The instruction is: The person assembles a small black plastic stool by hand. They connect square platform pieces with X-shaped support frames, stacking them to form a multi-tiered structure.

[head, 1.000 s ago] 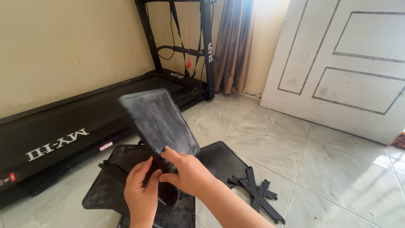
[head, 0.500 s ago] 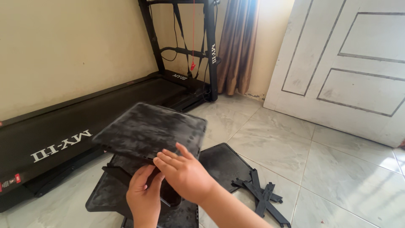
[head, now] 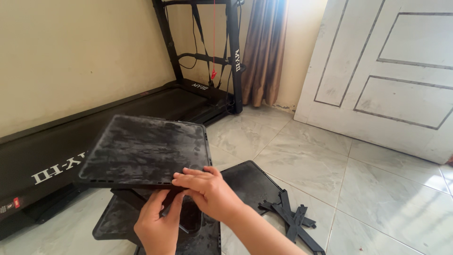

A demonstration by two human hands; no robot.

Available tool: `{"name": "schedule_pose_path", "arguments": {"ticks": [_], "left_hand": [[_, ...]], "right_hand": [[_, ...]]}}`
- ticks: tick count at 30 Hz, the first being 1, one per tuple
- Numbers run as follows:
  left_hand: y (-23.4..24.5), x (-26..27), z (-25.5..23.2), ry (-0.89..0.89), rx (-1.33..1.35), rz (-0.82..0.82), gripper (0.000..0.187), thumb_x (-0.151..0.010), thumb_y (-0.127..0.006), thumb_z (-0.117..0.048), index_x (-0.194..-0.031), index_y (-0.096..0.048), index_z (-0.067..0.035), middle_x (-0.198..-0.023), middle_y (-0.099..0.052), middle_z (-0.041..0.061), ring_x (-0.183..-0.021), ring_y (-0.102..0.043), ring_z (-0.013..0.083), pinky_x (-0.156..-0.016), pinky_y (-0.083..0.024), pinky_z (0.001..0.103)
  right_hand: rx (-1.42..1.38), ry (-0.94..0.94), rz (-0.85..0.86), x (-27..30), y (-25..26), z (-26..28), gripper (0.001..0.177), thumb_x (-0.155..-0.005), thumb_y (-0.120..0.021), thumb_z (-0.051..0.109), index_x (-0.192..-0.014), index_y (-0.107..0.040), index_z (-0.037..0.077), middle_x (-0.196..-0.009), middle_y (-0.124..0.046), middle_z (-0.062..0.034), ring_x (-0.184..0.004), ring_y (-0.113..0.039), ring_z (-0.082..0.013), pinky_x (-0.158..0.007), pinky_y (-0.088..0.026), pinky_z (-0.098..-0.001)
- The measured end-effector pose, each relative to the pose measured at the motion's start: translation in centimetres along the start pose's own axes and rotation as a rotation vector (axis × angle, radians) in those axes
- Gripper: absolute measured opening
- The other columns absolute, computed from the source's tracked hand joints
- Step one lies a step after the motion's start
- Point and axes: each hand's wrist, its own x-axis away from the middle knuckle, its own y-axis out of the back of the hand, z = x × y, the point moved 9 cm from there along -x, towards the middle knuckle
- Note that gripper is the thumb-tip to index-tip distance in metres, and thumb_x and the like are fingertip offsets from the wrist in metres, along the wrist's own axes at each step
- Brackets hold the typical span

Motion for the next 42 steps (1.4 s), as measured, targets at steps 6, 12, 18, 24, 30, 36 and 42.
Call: {"name": "schedule_pose_path", "arguments": {"ticks": [6,12,18,24,30,36,42], "left_hand": [[0.2,0.4,0.9,0.032,0.055,-0.067,0.033,-0.078,-0.090,-0.021,-0.099,-0.072,-0.004,-0.108,-0.078,0.007,-0.087,-0.074,0.0128,-0.076,-0.057,0.025],[-0.6,0.0,1.9,0.146,0.102,0.006,0.040,-0.076,-0.088,-0.022,-0.110,-0.075,-0.005,-0.100,-0.078,0.004,-0.084,-0.072,0.0115,-0.074,-0.054,0.028],[-1.1,0.4,2.6,0.093,0.054,-0.004,0.031,-0.079,-0.085,-0.021,-0.105,-0.075,-0.007,-0.105,-0.077,0.004,-0.083,-0.068,0.0148,-0.074,-0.054,0.029],[-2.4,0.2,5.3,0.243,0.015,0.104,0.020,-0.081,-0.084,-0.016,-0.093,-0.074,-0.004,-0.081,-0.069,0.007,-0.071,-0.066,0.0201,-0.068,-0.054,0.034],[-2.4,0.1,2.6,0.100,0.179,0.146,0.028,-0.077,-0.083,-0.016,-0.101,-0.070,-0.007,-0.097,-0.073,0.002,-0.084,-0.067,0.0165,-0.067,-0.051,0.029],[-3.4,-0.2,2.8,0.215,0.265,0.234,0.025,-0.079,-0.081,-0.015,-0.102,-0.074,-0.011,-0.099,-0.073,0.000,-0.083,-0.070,0.0118,-0.067,-0.048,0.026],[-4.3,0.1,4.2,0.326,0.404,0.257,0.021,-0.085,-0.079,-0.018,-0.104,-0.076,-0.010,-0.103,-0.074,-0.001,-0.087,-0.070,0.0092,-0.072,-0.046,0.024]], "right_hand": [[-0.020,-0.050,-0.027,0.5,-0.5,-1.0,0.033,-0.093,-0.067,0.007,-0.126,-0.069,0.014,-0.139,-0.068,-0.0007,-0.140,-0.056,-0.0214,-0.118,-0.034,-0.0538],[0.018,-0.016,0.026,-0.5,-0.8,-1.5,0.031,-0.093,-0.069,0.007,-0.123,-0.070,0.014,-0.135,-0.071,-0.0008,-0.136,-0.059,-0.0207,-0.116,-0.035,-0.0554],[-0.069,-0.108,-0.028,-0.3,-1.1,-1.3,0.033,-0.091,-0.067,0.002,-0.121,-0.070,0.014,-0.130,-0.073,-0.0002,-0.134,-0.062,-0.0194,-0.118,-0.035,-0.0557],[0.100,0.100,-0.032,-0.4,-1.9,2.6,0.038,-0.089,-0.063,-0.006,-0.122,-0.070,0.013,-0.133,-0.071,-0.0046,-0.133,-0.062,-0.0239,-0.115,-0.036,-0.0572],[0.143,0.174,-0.109,-0.4,-0.2,3.4,0.038,-0.084,-0.066,-0.003,-0.120,-0.071,0.009,-0.127,-0.073,-0.0061,-0.119,-0.068,-0.0245,-0.107,-0.049,-0.0485],[-0.025,0.007,-0.130,0.2,0.5,0.5,0.040,-0.086,-0.065,-0.003,-0.124,-0.073,0.008,-0.115,-0.077,-0.0072,-0.100,-0.074,-0.0219,-0.095,-0.055,-0.0387],[-0.100,-0.025,-0.160,-0.9,1.9,-0.6,0.024,-0.086,-0.076,0.006,-0.110,-0.076,0.004,-0.104,-0.072,-0.0110,-0.097,-0.067,-0.0297,-0.083,-0.056,-0.0380]]}}
